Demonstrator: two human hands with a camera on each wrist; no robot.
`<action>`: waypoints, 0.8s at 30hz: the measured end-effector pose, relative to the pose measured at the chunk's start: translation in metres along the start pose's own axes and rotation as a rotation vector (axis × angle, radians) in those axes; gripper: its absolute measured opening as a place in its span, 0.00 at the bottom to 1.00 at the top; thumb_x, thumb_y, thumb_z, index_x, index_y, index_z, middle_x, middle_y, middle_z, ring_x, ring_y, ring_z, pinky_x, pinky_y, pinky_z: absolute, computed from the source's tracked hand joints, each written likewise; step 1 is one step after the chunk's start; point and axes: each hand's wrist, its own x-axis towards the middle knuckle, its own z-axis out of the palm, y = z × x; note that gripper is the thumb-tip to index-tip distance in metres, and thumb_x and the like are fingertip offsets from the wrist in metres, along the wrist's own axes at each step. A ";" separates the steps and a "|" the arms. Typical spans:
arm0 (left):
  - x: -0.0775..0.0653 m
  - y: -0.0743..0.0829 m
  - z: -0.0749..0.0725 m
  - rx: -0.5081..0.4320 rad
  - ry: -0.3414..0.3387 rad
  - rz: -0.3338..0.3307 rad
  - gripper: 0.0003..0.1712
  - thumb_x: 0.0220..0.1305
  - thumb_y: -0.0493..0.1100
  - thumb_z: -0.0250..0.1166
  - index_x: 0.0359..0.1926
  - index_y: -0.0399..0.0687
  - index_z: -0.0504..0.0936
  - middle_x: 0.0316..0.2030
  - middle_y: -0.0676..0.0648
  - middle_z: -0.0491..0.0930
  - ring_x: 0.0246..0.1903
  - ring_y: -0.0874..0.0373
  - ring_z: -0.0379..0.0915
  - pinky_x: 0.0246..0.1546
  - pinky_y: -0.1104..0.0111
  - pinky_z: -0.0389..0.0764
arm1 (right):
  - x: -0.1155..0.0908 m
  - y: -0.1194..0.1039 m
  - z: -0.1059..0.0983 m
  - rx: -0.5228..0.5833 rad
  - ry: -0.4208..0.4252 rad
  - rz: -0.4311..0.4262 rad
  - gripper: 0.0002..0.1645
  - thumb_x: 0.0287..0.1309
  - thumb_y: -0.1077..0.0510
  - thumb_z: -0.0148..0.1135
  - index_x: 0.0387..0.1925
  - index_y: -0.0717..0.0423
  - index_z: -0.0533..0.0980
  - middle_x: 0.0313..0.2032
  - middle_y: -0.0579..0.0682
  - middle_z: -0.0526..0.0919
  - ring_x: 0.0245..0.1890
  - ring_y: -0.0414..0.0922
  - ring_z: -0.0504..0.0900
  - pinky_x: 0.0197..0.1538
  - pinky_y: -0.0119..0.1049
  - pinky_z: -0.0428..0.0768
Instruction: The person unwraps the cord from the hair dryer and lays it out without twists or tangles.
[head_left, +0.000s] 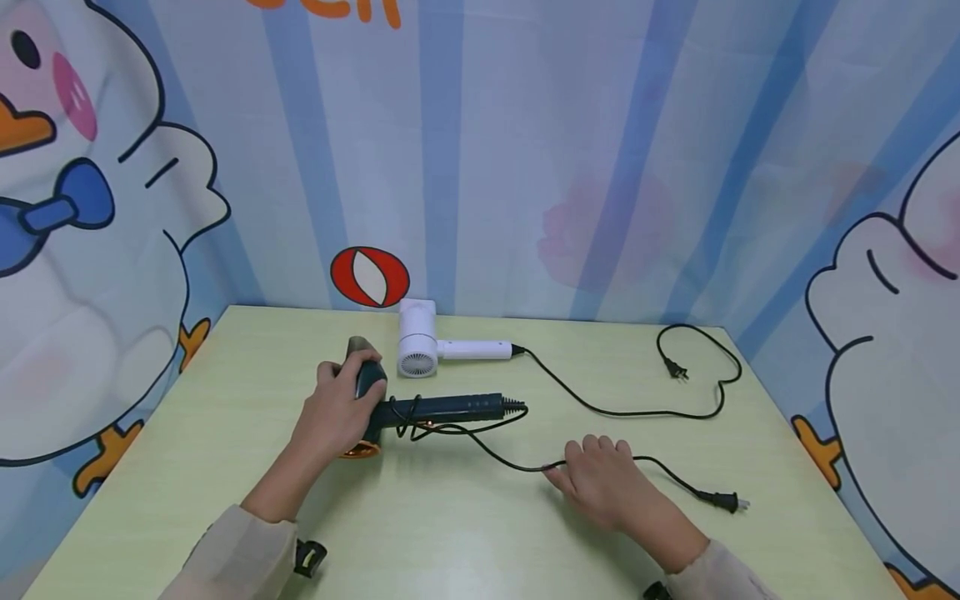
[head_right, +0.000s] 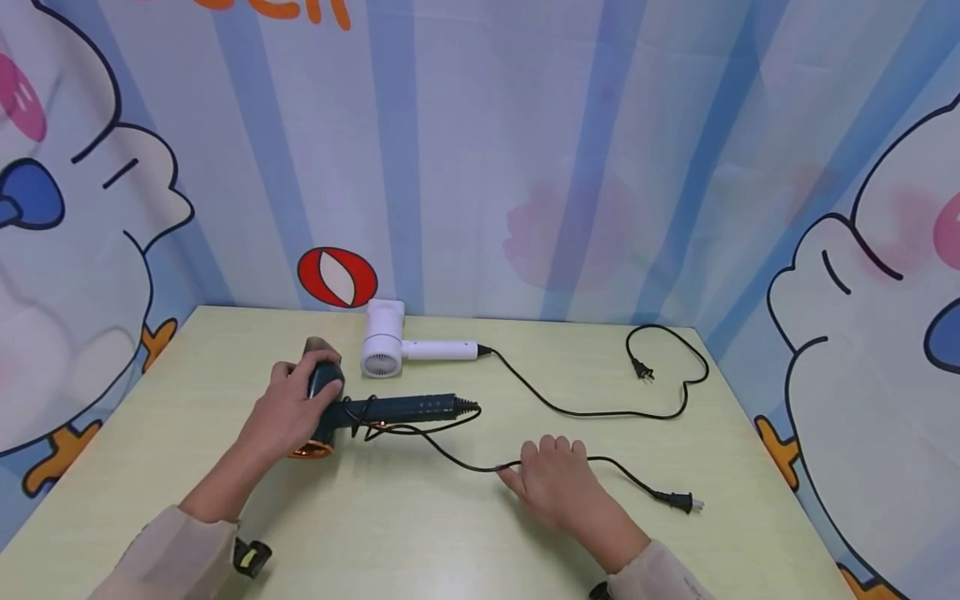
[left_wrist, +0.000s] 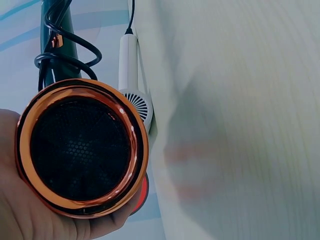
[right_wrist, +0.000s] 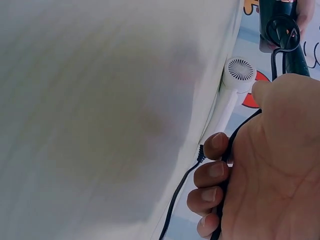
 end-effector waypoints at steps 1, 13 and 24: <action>0.000 0.000 0.000 -0.001 0.000 0.001 0.27 0.76 0.57 0.53 0.72 0.65 0.62 0.64 0.31 0.56 0.46 0.32 0.74 0.35 0.54 0.82 | 0.000 0.000 0.000 -0.001 0.001 0.001 0.26 0.75 0.37 0.47 0.29 0.52 0.65 0.25 0.49 0.64 0.29 0.49 0.62 0.38 0.46 0.60; 0.002 -0.001 -0.005 -0.010 0.020 0.005 0.27 0.76 0.58 0.52 0.71 0.64 0.62 0.65 0.31 0.57 0.45 0.32 0.74 0.35 0.54 0.81 | -0.004 -0.002 0.004 0.011 -0.034 0.012 0.26 0.74 0.36 0.49 0.30 0.52 0.67 0.27 0.50 0.65 0.30 0.50 0.64 0.40 0.49 0.63; 0.002 -0.002 -0.012 -0.029 0.024 0.007 0.27 0.77 0.58 0.51 0.72 0.62 0.62 0.66 0.28 0.56 0.46 0.32 0.74 0.37 0.52 0.82 | -0.006 -0.001 0.007 -0.002 -0.077 0.020 0.28 0.73 0.34 0.48 0.29 0.52 0.68 0.26 0.49 0.65 0.30 0.49 0.64 0.39 0.50 0.64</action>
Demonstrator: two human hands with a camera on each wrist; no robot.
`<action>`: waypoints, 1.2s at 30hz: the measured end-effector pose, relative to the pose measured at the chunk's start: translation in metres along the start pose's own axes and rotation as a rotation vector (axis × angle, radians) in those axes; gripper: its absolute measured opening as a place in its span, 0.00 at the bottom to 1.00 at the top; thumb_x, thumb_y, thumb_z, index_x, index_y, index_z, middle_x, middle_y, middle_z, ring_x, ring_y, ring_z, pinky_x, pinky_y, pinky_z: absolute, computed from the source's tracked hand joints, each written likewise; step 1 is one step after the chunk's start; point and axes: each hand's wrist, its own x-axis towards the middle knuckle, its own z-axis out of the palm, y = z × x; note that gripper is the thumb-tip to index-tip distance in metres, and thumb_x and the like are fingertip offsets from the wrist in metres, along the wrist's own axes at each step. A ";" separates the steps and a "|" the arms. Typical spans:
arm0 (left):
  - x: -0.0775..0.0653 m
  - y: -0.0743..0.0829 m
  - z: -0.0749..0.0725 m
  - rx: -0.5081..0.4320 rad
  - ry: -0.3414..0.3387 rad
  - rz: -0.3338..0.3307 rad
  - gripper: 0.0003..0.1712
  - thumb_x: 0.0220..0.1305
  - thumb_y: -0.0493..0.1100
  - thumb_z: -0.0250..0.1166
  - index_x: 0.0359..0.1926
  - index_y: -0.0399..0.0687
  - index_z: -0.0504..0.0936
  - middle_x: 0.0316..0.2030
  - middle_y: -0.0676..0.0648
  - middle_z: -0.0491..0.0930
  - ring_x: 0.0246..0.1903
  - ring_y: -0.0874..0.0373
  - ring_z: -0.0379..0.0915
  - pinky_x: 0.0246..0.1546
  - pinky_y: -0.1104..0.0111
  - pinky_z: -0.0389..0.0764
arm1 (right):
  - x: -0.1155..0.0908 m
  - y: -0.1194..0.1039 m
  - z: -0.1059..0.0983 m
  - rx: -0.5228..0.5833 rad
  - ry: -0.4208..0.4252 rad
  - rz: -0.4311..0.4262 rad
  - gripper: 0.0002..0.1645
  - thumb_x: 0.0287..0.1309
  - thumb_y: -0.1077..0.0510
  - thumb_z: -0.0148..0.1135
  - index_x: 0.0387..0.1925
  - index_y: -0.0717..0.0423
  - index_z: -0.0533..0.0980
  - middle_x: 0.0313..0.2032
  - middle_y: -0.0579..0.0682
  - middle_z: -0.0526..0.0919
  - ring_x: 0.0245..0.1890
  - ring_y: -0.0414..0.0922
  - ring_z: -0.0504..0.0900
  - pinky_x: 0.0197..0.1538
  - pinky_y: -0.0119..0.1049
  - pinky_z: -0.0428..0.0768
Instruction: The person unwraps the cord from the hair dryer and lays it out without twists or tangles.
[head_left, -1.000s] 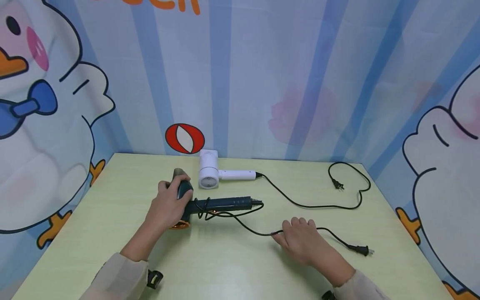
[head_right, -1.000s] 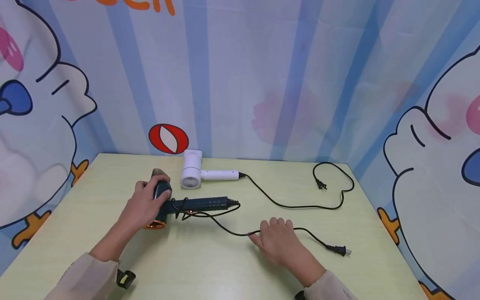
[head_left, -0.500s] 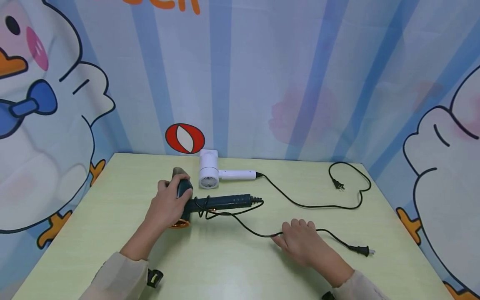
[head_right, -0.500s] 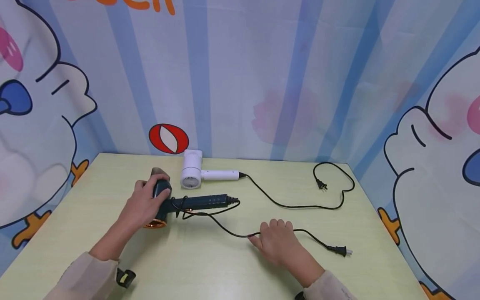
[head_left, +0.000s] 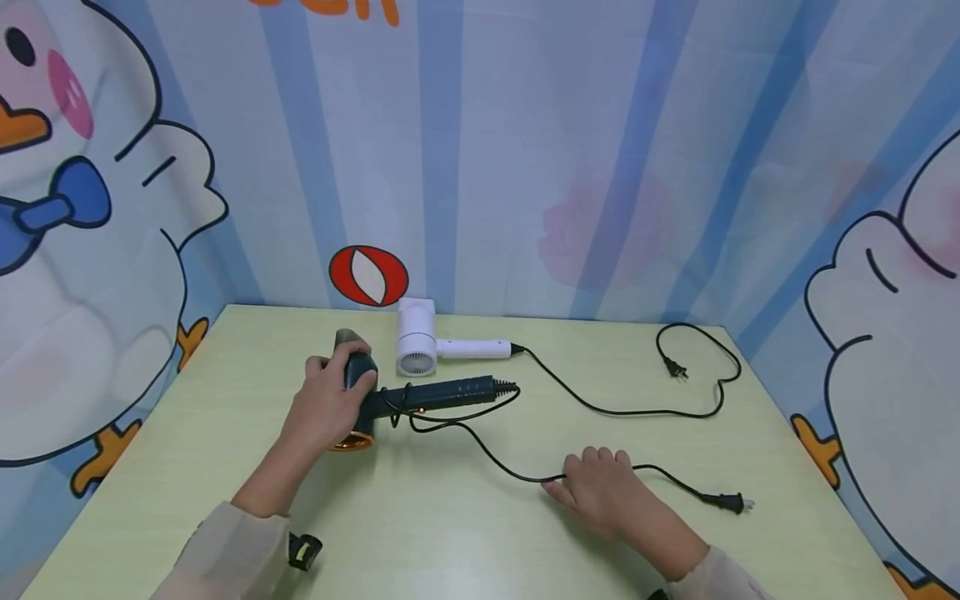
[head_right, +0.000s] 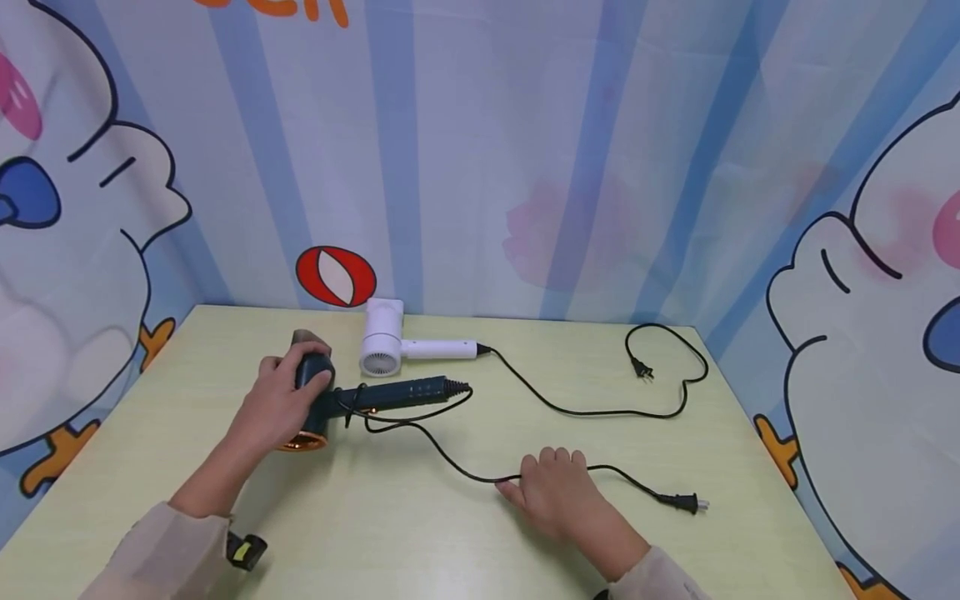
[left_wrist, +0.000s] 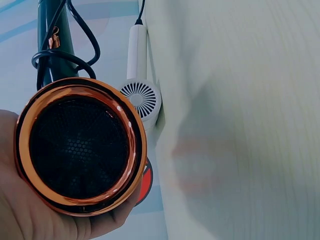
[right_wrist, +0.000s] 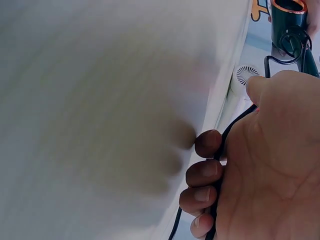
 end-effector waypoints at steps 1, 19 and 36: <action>0.000 0.000 0.000 0.001 0.000 0.000 0.27 0.77 0.58 0.50 0.72 0.62 0.62 0.66 0.28 0.56 0.46 0.31 0.74 0.37 0.52 0.82 | 0.000 0.001 0.000 -0.009 0.003 -0.001 0.29 0.73 0.33 0.46 0.29 0.53 0.68 0.26 0.50 0.65 0.30 0.50 0.64 0.39 0.50 0.64; -0.002 0.000 0.001 -0.009 -0.042 -0.021 0.27 0.77 0.59 0.51 0.72 0.66 0.61 0.66 0.30 0.55 0.48 0.31 0.73 0.39 0.50 0.83 | 0.010 0.006 -0.004 -0.063 0.006 0.079 0.31 0.75 0.34 0.44 0.29 0.56 0.69 0.27 0.53 0.68 0.33 0.53 0.69 0.43 0.55 0.68; -0.004 0.002 0.006 0.008 -0.050 -0.006 0.26 0.77 0.58 0.52 0.71 0.66 0.62 0.67 0.30 0.56 0.48 0.32 0.73 0.38 0.51 0.83 | 0.040 0.014 -0.003 -0.067 0.097 0.156 0.31 0.76 0.36 0.44 0.34 0.60 0.70 0.32 0.60 0.73 0.36 0.58 0.74 0.46 0.58 0.71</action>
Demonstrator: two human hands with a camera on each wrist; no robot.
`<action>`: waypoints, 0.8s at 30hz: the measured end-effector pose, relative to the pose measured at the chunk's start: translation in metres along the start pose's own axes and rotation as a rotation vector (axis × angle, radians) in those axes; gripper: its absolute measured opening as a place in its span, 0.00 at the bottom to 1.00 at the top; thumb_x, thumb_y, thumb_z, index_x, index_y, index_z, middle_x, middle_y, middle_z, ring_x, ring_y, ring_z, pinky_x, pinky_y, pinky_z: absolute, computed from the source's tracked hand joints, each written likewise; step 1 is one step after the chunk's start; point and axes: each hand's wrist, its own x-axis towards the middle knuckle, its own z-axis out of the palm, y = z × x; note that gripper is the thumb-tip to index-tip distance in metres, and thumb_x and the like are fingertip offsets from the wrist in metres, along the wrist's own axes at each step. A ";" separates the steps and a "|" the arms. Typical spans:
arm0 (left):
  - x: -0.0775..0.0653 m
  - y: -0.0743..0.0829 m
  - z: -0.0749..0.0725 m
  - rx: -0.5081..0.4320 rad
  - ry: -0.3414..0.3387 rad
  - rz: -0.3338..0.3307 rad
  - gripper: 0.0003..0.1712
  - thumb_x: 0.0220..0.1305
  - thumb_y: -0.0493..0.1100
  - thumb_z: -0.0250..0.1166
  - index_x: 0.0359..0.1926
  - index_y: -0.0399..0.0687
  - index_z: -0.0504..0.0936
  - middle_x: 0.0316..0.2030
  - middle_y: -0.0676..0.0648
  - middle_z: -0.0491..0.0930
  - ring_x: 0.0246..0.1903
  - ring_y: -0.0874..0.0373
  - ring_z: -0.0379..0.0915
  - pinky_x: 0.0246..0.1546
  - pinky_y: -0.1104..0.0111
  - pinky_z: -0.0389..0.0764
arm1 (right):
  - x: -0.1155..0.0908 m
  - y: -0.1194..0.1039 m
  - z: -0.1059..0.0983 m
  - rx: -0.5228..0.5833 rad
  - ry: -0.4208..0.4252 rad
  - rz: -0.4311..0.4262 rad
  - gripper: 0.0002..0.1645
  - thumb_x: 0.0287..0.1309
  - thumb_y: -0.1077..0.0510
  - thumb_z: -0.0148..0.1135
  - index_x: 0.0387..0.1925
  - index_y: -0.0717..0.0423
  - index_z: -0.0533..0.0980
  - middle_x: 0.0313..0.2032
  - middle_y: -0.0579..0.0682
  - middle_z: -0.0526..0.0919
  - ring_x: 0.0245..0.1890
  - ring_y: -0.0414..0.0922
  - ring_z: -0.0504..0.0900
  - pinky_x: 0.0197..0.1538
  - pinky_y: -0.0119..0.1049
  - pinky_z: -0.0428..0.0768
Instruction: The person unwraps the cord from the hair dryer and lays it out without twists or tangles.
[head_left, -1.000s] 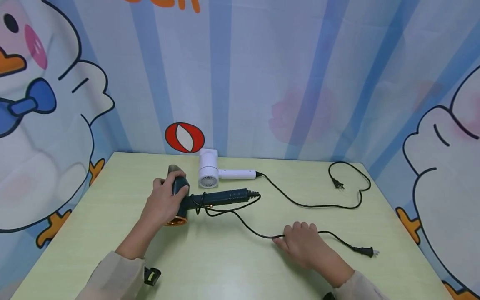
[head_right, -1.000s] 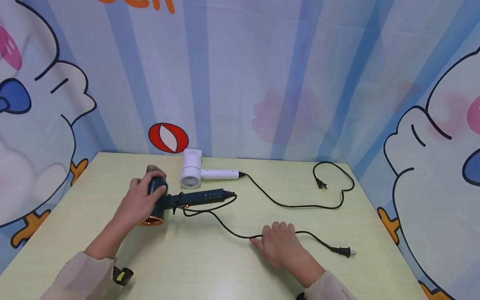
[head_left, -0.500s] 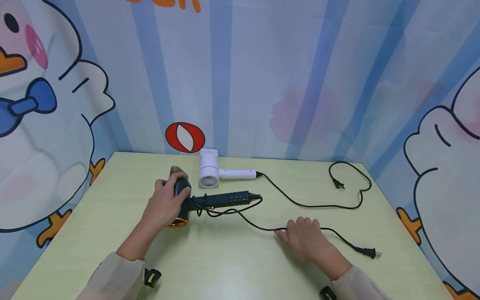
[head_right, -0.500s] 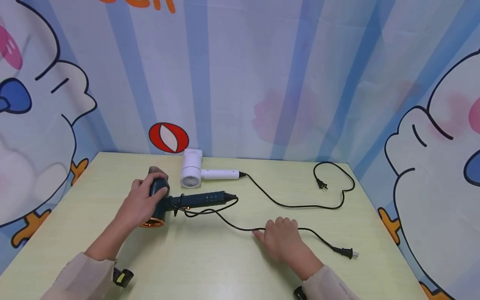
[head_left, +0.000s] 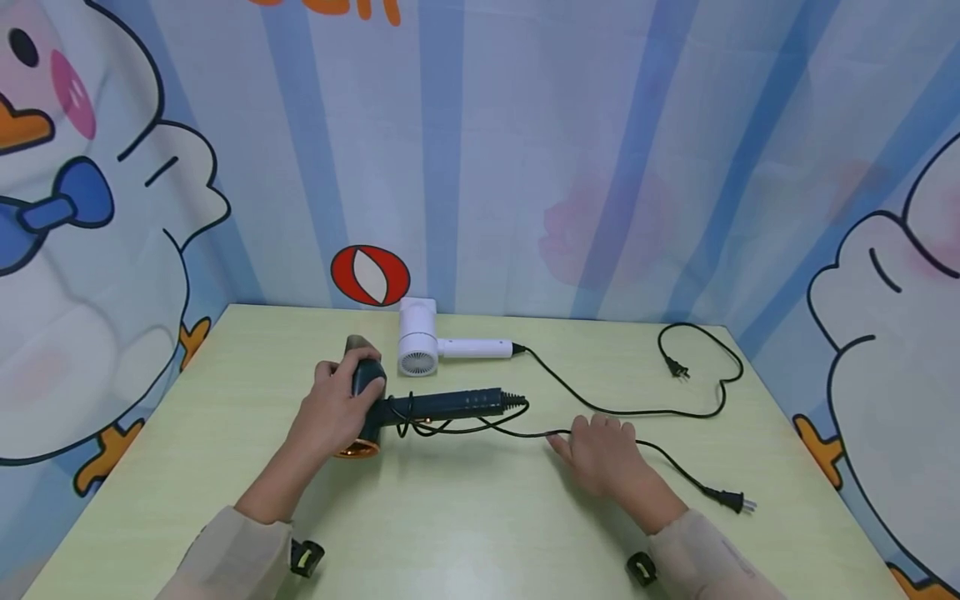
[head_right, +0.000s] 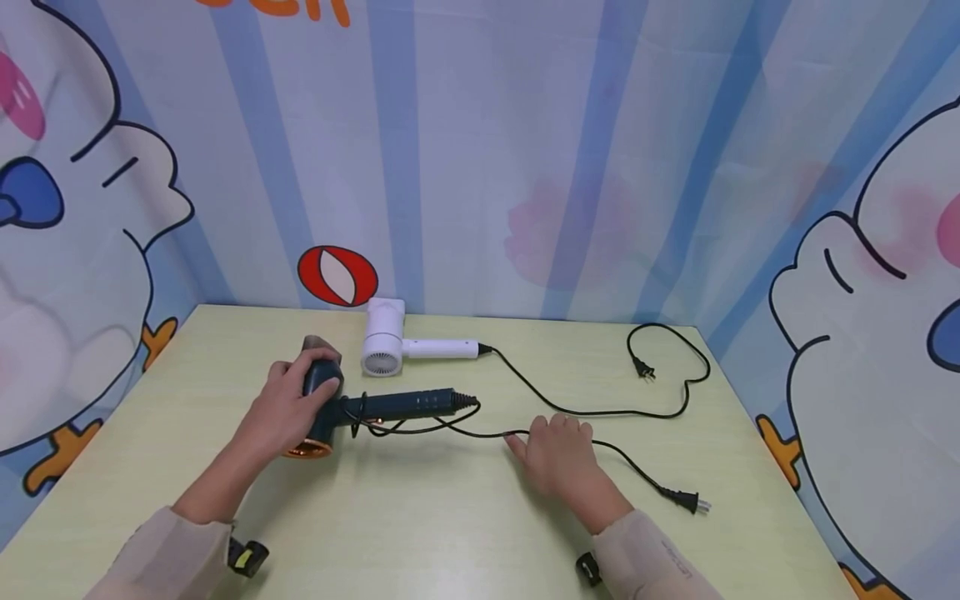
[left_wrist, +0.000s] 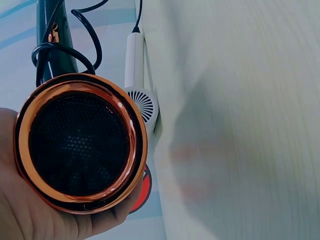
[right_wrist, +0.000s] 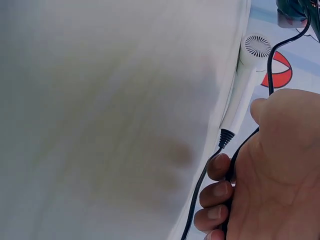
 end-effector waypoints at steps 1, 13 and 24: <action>0.000 0.000 0.000 0.001 0.001 0.001 0.26 0.77 0.58 0.52 0.71 0.66 0.62 0.67 0.30 0.56 0.48 0.32 0.73 0.38 0.51 0.83 | 0.001 0.000 0.000 0.001 0.004 -0.001 0.31 0.76 0.36 0.44 0.34 0.60 0.70 0.32 0.60 0.73 0.37 0.58 0.74 0.45 0.58 0.71; 0.000 -0.001 0.001 0.003 0.007 0.011 0.26 0.77 0.58 0.52 0.71 0.66 0.62 0.66 0.31 0.57 0.47 0.33 0.74 0.36 0.53 0.82 | 0.007 0.002 0.001 0.039 0.066 0.009 0.31 0.76 0.36 0.44 0.35 0.62 0.68 0.34 0.62 0.71 0.37 0.60 0.74 0.43 0.57 0.71; -0.001 -0.002 0.001 0.006 0.001 0.007 0.26 0.77 0.58 0.52 0.71 0.66 0.62 0.67 0.31 0.56 0.49 0.32 0.73 0.38 0.52 0.82 | 0.010 0.001 0.001 0.057 0.097 0.005 0.31 0.76 0.36 0.44 0.34 0.61 0.66 0.30 0.59 0.67 0.32 0.55 0.68 0.37 0.51 0.69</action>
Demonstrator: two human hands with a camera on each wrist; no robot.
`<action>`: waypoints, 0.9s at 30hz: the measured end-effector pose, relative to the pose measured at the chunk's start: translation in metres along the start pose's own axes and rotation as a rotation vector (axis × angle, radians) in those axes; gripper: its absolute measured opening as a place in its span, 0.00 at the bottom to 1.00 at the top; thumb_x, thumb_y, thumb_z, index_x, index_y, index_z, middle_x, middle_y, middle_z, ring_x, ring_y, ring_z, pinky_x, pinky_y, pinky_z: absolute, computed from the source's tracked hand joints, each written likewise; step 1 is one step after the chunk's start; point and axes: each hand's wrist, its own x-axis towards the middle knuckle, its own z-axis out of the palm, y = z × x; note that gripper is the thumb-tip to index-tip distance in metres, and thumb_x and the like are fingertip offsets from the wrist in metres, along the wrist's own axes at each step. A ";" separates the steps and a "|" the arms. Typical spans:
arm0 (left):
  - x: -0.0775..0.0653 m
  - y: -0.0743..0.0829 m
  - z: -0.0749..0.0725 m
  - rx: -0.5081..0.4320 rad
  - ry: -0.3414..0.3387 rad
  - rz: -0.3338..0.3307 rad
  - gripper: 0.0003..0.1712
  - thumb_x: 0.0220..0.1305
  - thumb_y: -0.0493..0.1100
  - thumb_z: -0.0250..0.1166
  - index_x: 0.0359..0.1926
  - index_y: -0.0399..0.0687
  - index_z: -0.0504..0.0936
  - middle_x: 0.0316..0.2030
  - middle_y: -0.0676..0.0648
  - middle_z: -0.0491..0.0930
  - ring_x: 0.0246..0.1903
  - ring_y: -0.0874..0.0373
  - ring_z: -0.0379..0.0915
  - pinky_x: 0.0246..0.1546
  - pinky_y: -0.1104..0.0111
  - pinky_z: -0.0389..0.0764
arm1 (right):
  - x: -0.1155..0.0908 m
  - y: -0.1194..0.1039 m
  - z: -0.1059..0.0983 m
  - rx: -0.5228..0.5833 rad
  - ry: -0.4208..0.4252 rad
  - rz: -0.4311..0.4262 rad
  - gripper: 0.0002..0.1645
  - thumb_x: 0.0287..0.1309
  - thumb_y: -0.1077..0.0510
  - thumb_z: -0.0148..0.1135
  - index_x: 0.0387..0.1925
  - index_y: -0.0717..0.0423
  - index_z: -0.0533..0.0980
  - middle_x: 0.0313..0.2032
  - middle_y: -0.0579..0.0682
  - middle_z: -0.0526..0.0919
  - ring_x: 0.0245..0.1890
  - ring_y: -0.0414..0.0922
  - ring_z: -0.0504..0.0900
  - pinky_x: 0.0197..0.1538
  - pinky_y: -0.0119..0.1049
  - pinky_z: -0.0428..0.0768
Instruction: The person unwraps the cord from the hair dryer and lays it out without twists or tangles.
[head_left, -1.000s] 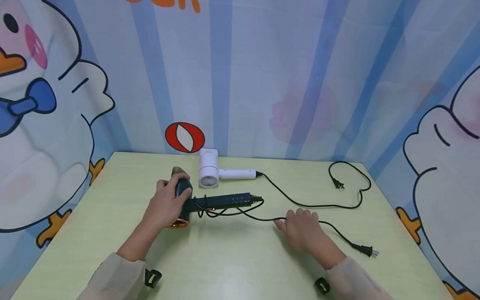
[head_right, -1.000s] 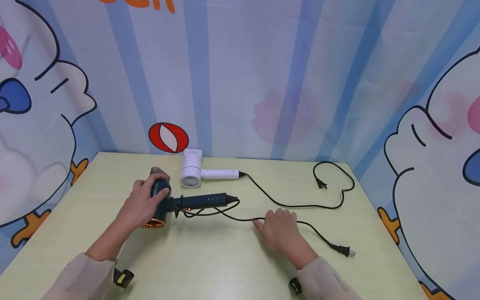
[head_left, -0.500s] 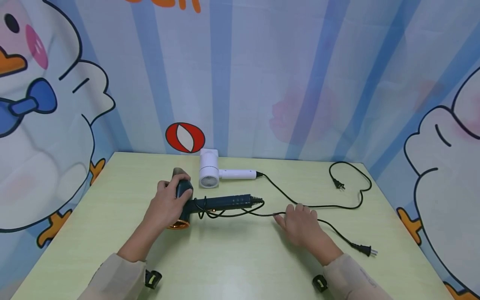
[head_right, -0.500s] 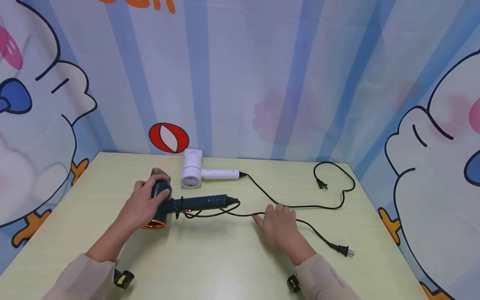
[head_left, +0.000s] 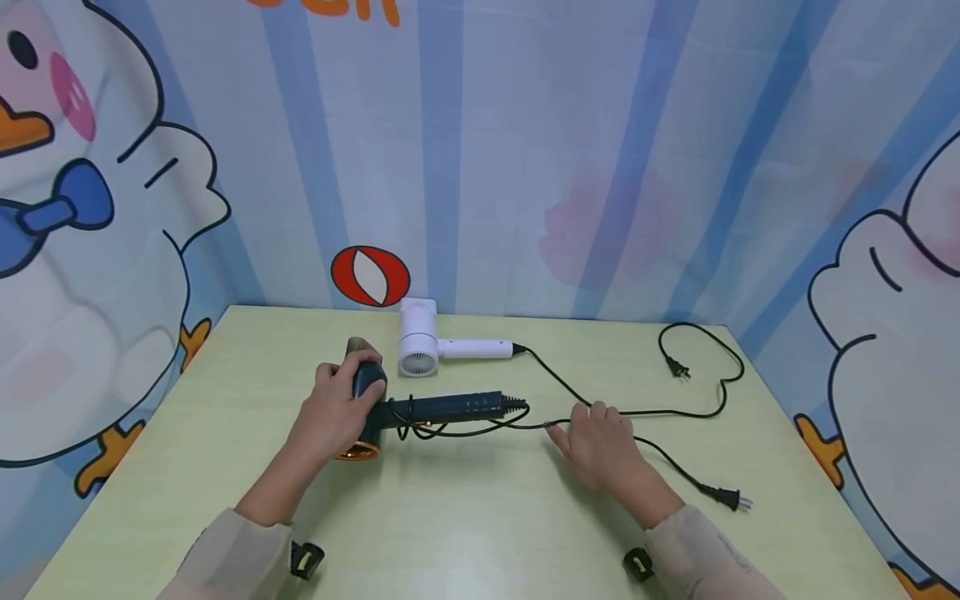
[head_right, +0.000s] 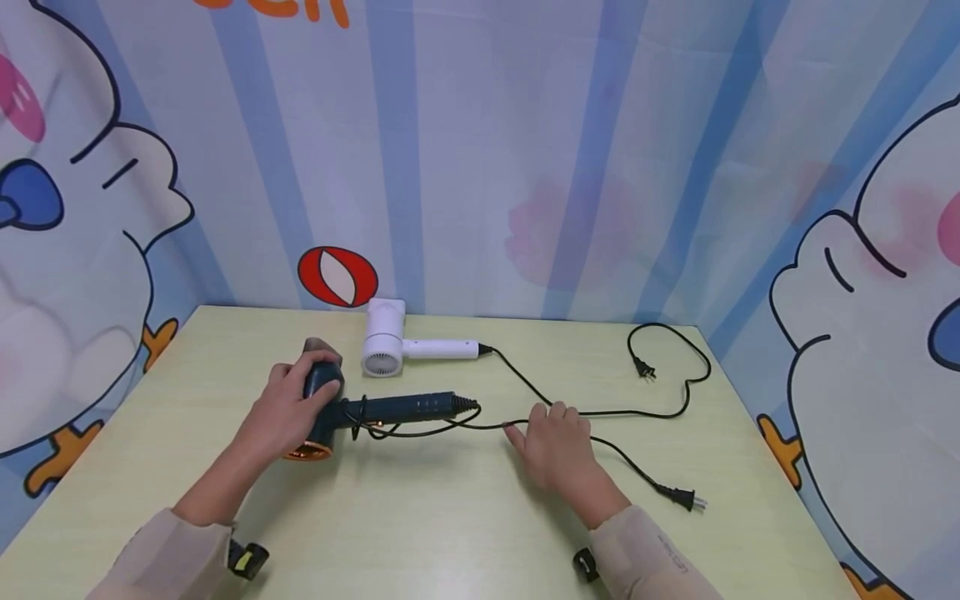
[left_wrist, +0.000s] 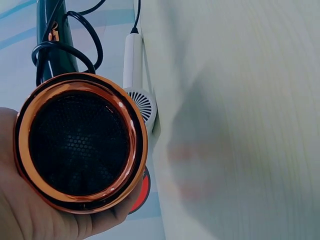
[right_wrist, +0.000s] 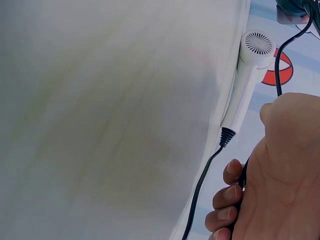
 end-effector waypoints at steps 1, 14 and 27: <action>0.000 0.000 0.000 0.000 0.000 0.000 0.26 0.76 0.58 0.52 0.71 0.66 0.62 0.67 0.31 0.56 0.49 0.32 0.73 0.38 0.52 0.82 | 0.000 0.000 0.000 0.003 0.007 0.002 0.31 0.76 0.36 0.44 0.34 0.61 0.66 0.30 0.58 0.67 0.31 0.55 0.67 0.36 0.50 0.68; 0.000 0.002 0.001 0.003 -0.020 0.016 0.25 0.76 0.58 0.52 0.70 0.67 0.63 0.66 0.31 0.57 0.49 0.31 0.72 0.39 0.51 0.82 | 0.006 -0.001 0.000 -0.027 0.099 0.022 0.31 0.75 0.36 0.47 0.27 0.59 0.64 0.26 0.56 0.65 0.28 0.55 0.67 0.36 0.50 0.66; -0.003 0.001 0.007 0.004 -0.045 0.030 0.24 0.76 0.59 0.52 0.69 0.69 0.63 0.65 0.33 0.57 0.47 0.33 0.73 0.36 0.55 0.80 | 0.021 0.007 -0.017 -0.003 0.061 0.080 0.33 0.76 0.35 0.42 0.27 0.59 0.63 0.27 0.58 0.65 0.28 0.55 0.66 0.35 0.50 0.64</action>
